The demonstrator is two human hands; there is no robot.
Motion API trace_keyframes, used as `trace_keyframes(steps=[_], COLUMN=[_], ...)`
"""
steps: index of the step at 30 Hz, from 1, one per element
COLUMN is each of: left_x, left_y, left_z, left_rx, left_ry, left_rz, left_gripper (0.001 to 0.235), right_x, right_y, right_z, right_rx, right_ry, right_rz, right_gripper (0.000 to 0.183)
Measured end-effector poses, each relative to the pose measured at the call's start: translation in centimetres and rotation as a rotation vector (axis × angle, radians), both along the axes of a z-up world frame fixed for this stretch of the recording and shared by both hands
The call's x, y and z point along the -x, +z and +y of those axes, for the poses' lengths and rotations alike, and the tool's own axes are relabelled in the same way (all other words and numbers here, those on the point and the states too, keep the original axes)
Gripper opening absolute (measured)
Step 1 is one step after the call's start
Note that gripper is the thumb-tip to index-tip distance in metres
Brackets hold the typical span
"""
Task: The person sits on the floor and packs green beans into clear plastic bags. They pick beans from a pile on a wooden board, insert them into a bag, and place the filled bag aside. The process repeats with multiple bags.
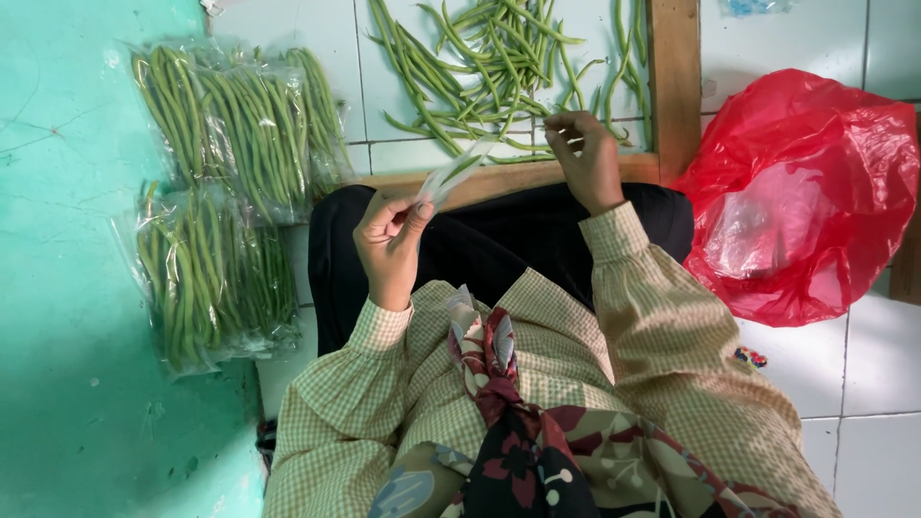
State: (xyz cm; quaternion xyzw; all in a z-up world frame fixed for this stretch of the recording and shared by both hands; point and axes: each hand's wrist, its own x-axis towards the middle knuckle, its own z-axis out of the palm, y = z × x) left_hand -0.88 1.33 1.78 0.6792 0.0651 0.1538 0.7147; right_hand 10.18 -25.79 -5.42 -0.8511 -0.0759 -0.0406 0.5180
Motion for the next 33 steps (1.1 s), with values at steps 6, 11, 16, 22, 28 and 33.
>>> trace_keyframes(steps=[6, 11, 16, 22, 28, 33], left_x=[0.3, 0.5, 0.5, 0.8, 0.8, 0.3], left_y=[1.5, 1.3, 1.0, 1.8, 1.8, 1.1], left_z=[1.1, 2.1, 2.9, 3.0, 3.0, 1.3], left_rx=[0.033, 0.023, -0.003, 0.0, 0.013, 0.059], left_ry=[0.024, 0.045, 0.074, 0.079, 0.045, 0.007], left_rz=[0.023, 0.019, 0.031, 0.039, 0.036, 0.054], left_gripper=[0.014, 0.013, 0.014, 0.014, 0.014, 0.013], right_x=[-2.5, -2.8, -2.8, -4.4, -9.4, -7.3], right_y=[-13.1, -14.3, -13.8, -21.0, -24.0, -14.8], right_z=[1.3, 6.2, 10.6, 14.3, 6.4, -1.2], right_rx=[0.458, 0.74, 0.829, 0.968, 0.94, 0.527], right_ry=[0.195, 0.261, 0.248, 0.088, 0.139, 0.108], right_rz=[-0.032, 0.069, 0.088, 0.057, -0.031, 0.157], right_gripper=[0.037, 0.039, 0.051, 0.035, 0.029, 0.027])
